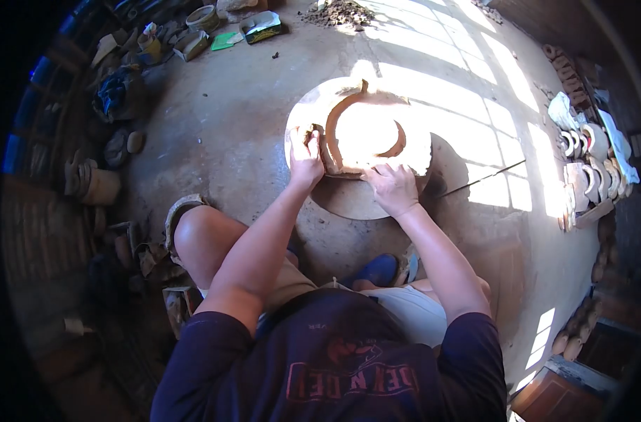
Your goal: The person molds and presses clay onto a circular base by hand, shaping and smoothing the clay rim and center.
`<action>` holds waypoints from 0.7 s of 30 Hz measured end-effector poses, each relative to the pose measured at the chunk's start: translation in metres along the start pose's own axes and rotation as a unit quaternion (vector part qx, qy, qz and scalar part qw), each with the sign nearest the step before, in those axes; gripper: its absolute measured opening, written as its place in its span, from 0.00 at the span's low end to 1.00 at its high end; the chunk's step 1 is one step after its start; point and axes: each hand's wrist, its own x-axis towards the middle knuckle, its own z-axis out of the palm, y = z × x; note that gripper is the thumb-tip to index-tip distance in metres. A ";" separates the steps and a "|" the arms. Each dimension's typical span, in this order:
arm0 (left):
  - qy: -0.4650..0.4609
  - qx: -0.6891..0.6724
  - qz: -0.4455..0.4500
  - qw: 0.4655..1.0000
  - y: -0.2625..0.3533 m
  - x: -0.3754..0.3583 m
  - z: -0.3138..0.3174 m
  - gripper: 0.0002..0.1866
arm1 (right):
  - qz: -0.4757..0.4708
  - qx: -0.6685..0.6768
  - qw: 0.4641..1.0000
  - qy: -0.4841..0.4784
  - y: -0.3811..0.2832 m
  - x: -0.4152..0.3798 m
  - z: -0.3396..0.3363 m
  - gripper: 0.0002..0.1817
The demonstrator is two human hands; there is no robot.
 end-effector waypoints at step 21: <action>0.022 0.070 0.005 0.997 0.004 -0.010 0.005 0.17 | 0.276 -0.024 0.925 -0.258 -0.002 -0.035 -0.025 0.38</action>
